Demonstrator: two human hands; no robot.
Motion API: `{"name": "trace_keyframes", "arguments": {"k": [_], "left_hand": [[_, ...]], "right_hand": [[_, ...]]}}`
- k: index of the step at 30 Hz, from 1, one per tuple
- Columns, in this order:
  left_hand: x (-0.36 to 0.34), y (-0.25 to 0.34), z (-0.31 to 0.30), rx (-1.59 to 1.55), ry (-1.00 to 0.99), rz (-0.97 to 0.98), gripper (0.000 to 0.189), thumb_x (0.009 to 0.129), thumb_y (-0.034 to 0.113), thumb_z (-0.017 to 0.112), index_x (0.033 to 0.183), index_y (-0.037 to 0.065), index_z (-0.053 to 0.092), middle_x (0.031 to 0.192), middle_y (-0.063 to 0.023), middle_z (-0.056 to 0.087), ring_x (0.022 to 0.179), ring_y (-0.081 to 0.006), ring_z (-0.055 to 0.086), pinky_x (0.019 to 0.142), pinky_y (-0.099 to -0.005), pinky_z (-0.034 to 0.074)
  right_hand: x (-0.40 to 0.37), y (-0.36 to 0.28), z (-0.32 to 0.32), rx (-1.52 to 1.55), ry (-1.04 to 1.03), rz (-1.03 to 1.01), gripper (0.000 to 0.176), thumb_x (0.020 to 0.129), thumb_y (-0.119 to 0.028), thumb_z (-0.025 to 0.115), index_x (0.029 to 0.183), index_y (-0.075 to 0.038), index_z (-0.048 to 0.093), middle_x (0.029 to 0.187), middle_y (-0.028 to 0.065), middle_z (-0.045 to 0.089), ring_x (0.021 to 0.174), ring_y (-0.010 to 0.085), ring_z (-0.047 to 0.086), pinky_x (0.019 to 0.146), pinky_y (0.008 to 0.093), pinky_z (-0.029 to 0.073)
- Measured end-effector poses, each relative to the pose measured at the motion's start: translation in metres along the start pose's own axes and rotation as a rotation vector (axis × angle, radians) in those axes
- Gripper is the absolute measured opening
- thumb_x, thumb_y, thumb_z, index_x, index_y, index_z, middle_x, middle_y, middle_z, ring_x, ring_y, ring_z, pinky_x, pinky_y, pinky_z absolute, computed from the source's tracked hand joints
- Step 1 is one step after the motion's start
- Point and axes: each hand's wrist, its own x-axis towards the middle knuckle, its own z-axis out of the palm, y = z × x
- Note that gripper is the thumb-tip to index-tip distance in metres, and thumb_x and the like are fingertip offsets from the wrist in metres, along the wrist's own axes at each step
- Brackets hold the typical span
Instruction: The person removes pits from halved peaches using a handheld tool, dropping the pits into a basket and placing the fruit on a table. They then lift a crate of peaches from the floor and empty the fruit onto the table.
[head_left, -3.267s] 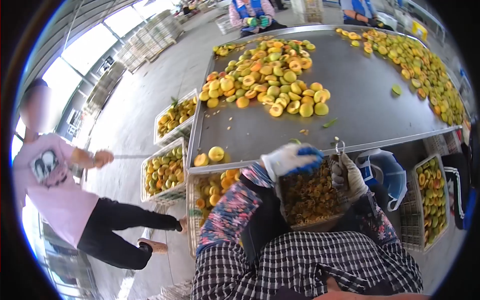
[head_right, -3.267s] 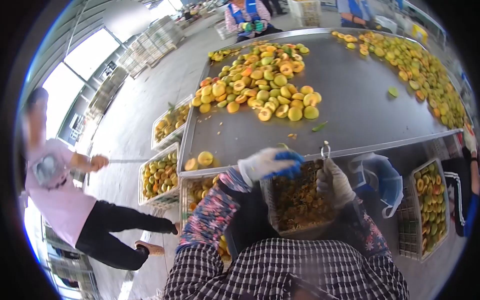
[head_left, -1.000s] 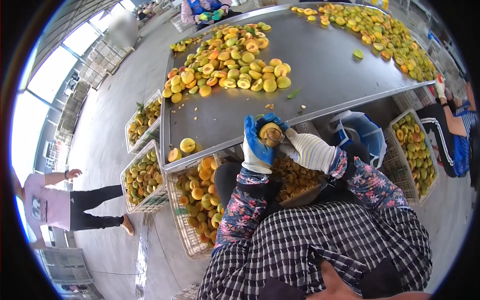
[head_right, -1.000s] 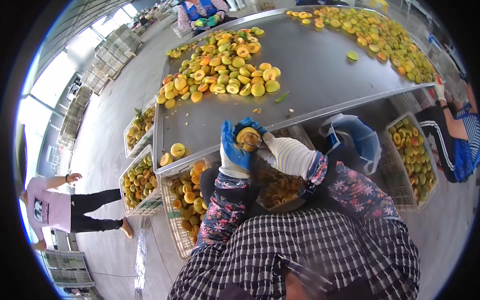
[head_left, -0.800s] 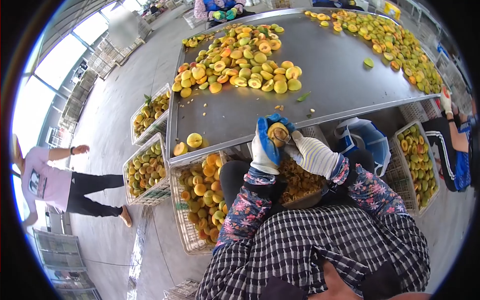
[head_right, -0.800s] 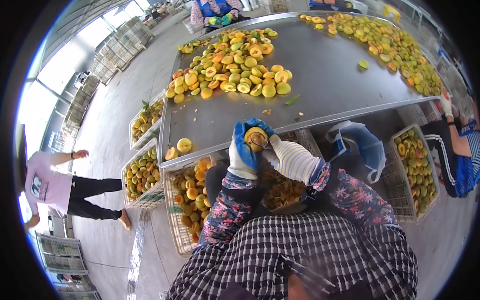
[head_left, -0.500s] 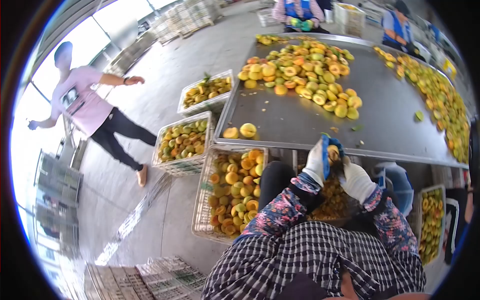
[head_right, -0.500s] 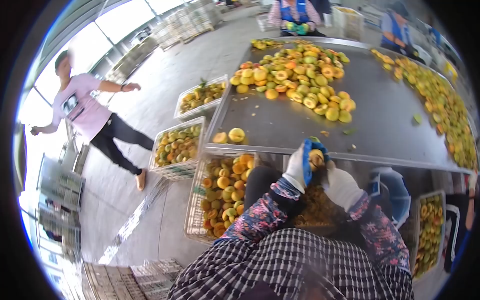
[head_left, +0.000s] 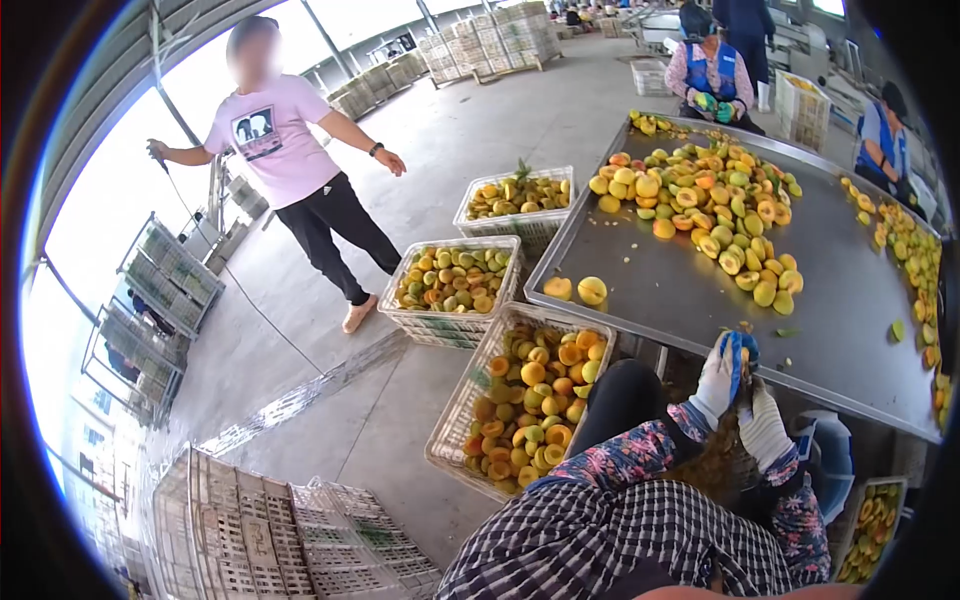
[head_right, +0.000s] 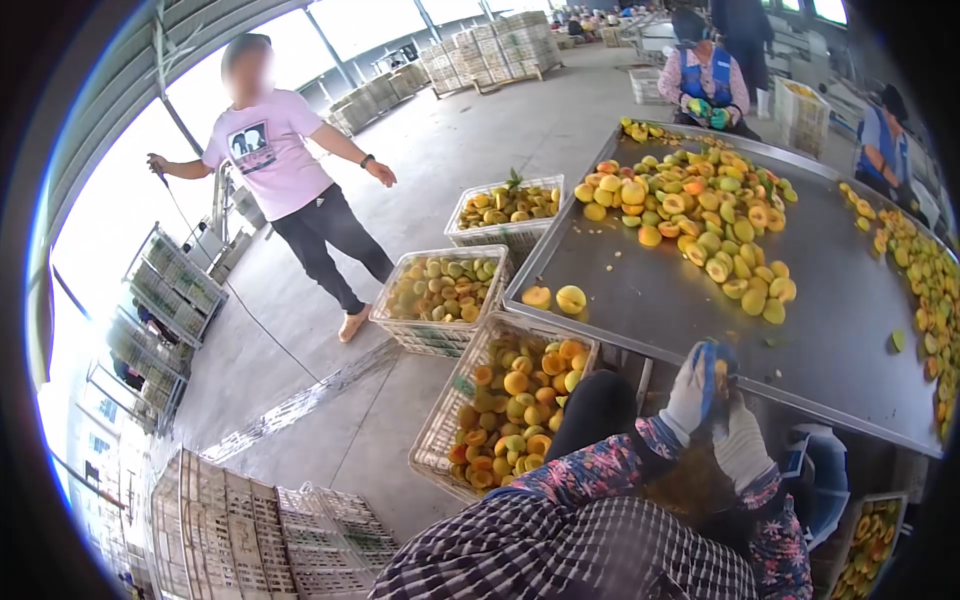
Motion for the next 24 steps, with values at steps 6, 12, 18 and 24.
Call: {"name": "trace_keyframes", "arguments": {"k": [6,12,18,24], "left_hand": [[0.019,-0.047,-0.031,0.491,-0.199,0.234,0.033,0.100,0.017,0.049,0.129,0.001,0.052,0.114,-0.0083,0.059,0.103,-0.0175,0.056,0.092,-0.0280,0.046],[0.004,0.041,0.030,0.539,-0.100,0.272,0.030,0.095,0.007,0.048,0.123,-0.001,0.052,0.117,-0.0170,0.056,0.113,-0.0275,0.054,0.098,-0.0330,0.044],[0.003,0.034,0.021,0.285,-0.098,0.101,0.024,0.100,0.021,0.051,0.113,0.001,0.057,0.097,-0.0046,0.061,0.079,-0.0121,0.059,0.072,-0.0260,0.050],[0.016,0.031,0.006,0.058,-0.120,-0.331,0.052,0.102,0.048,0.038,0.107,0.000,0.059,0.091,-0.0132,0.065,0.078,-0.0256,0.064,0.073,-0.0366,0.054]], "right_hand": [[0.001,0.003,-0.006,0.433,-0.043,0.058,0.041,0.100,-0.018,0.049,0.136,0.002,0.043,0.109,0.0141,0.061,0.096,0.0220,0.057,0.084,0.0312,0.046],[0.007,-0.059,-0.028,1.044,-0.018,0.308,0.041,0.102,-0.026,0.051,0.136,-0.003,0.048,0.119,0.0045,0.058,0.108,0.0125,0.053,0.093,0.0261,0.043],[0.001,-0.045,-0.027,0.459,-0.120,0.099,0.040,0.103,-0.020,0.046,0.137,0.000,0.045,0.129,0.0092,0.055,0.121,0.0173,0.050,0.104,0.0286,0.037],[-0.003,-0.040,-0.032,0.230,-0.112,0.017,0.028,0.095,-0.011,0.052,0.120,0.000,0.056,0.110,0.0215,0.061,0.109,0.0358,0.057,0.093,0.0405,0.047]]}}
